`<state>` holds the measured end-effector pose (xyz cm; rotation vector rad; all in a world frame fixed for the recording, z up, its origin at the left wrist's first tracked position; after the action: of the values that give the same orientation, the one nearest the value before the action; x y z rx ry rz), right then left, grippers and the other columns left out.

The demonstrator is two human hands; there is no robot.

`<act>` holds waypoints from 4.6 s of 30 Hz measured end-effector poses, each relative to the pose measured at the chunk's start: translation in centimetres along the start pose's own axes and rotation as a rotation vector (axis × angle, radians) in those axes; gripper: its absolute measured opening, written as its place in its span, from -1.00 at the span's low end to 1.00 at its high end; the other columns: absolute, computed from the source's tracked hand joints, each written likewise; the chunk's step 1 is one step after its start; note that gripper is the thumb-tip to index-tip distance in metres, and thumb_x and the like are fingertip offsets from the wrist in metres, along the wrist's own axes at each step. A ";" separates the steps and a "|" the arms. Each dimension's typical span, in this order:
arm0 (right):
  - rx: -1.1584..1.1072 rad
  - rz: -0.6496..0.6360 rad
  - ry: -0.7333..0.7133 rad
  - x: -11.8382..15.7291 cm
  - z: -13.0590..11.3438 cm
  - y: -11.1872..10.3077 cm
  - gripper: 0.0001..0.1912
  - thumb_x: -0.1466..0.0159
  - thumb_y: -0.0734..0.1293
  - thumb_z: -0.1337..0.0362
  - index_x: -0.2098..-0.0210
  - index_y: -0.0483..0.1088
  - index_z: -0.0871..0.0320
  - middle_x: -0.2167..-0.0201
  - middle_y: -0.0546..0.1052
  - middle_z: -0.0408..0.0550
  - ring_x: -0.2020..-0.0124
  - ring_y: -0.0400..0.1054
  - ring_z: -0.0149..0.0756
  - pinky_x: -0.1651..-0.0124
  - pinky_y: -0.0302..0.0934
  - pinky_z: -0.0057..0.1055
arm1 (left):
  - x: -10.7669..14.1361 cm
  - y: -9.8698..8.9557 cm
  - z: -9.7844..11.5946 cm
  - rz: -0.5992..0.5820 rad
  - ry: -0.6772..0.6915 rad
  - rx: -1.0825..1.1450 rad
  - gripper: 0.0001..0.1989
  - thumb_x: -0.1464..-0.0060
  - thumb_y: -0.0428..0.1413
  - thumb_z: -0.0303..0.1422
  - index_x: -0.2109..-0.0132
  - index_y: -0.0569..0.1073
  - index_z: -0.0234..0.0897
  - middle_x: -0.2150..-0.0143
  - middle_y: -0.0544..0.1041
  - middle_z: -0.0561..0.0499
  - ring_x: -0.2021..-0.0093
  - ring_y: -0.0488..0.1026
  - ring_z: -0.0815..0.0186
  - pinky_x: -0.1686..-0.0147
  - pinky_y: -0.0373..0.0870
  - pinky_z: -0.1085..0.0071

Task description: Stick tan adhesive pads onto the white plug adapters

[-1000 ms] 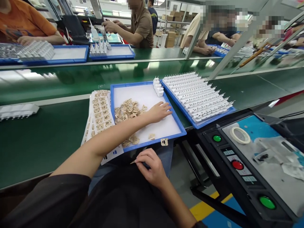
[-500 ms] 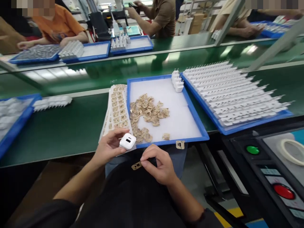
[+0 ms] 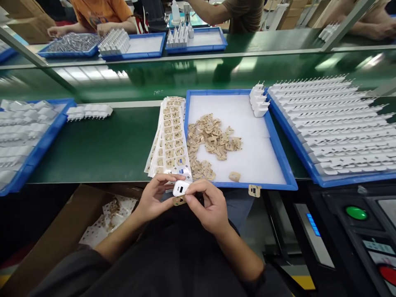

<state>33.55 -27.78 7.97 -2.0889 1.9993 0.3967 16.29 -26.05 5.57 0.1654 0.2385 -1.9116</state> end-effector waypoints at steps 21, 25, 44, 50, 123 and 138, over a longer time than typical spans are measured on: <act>0.032 0.129 0.137 0.1 0.4 0.2 -0.89 -0.32 0.37 0.39 0.23 0.51 0.03 0.28 0.54 -0.16 0.17 0.42 -0.35 0.06 0.32 -0.44 | -0.4 -0.1 2.9 0.125 0.365 -0.429 -0.58 -0.07 0.34 -0.39 -0.08 0.50 -0.25 0.07 0.56 -0.11 0.05 0.55 0.25 0.01 0.53 0.34; 0.032 0.124 0.129 0.2 0.5 0.3 -0.88 -0.32 0.37 0.40 0.22 0.50 0.03 0.27 0.53 -0.16 0.15 0.42 -0.36 0.04 0.32 -0.44 | -0.4 -0.1 3.0 0.128 0.371 -0.434 -0.59 -0.09 0.33 -0.37 -0.08 0.49 -0.25 0.08 0.56 -0.11 0.06 0.55 0.24 0.03 0.54 0.32; 0.224 0.156 0.049 0.3 0.3 1.1 -0.85 -0.27 0.42 0.41 0.21 0.45 0.04 0.31 0.48 -0.16 0.26 0.39 -0.34 0.20 0.33 -0.39 | -0.2 -0.1 3.1 0.135 0.384 -0.467 -0.61 -0.10 0.31 -0.42 -0.08 0.48 -0.23 0.09 0.56 -0.09 0.07 0.54 0.25 0.04 0.53 0.33; 0.467 0.158 -0.090 -0.1 -0.6 1.2 -0.82 -0.24 0.42 0.45 0.22 0.43 0.08 0.34 0.48 -0.17 0.35 0.35 -0.38 0.26 0.31 -0.39 | 0.0 -0.1 2.9 0.159 0.399 -0.467 -0.61 -0.09 0.31 -0.43 -0.07 0.48 -0.22 0.10 0.56 -0.09 0.07 0.54 0.24 0.04 0.53 0.31; 1.109 0.053 -0.509 -3.5 3.8 -2.0 -0.81 -0.33 0.31 0.43 0.09 0.48 0.15 0.26 0.62 -0.05 0.24 0.49 -0.20 0.07 0.19 -0.22 | -19.2 -28.3 -3.6 0.605 0.016 -1.033 -0.63 -0.27 0.14 -0.23 -0.14 0.41 -0.32 -0.13 0.46 -0.15 -0.06 0.47 0.13 -0.03 0.48 0.05; 1.140 -0.105 -0.169 -6.1 5.4 2.2 -0.80 -0.36 0.35 0.25 0.08 0.52 0.17 0.21 0.57 0.01 0.13 0.39 -0.11 0.13 0.07 -0.23 | -8.2 -4.9 -3.4 -0.465 0.230 -1.082 -0.38 -0.29 0.02 0.00 -0.38 0.24 -0.12 -0.46 0.17 -0.11 -0.46 0.08 0.02 -0.43 -0.08 -0.03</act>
<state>30.90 -20.27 5.06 -1.3298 1.4244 -0.4814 14.50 -16.10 4.62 -0.4354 1.5144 -1.9404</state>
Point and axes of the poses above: each hand's wrist, its own x-axis away from the middle knuckle, its own y-axis out of the palm, z = x × y, the point moved 4 cm from there along -x, towards the middle knuckle
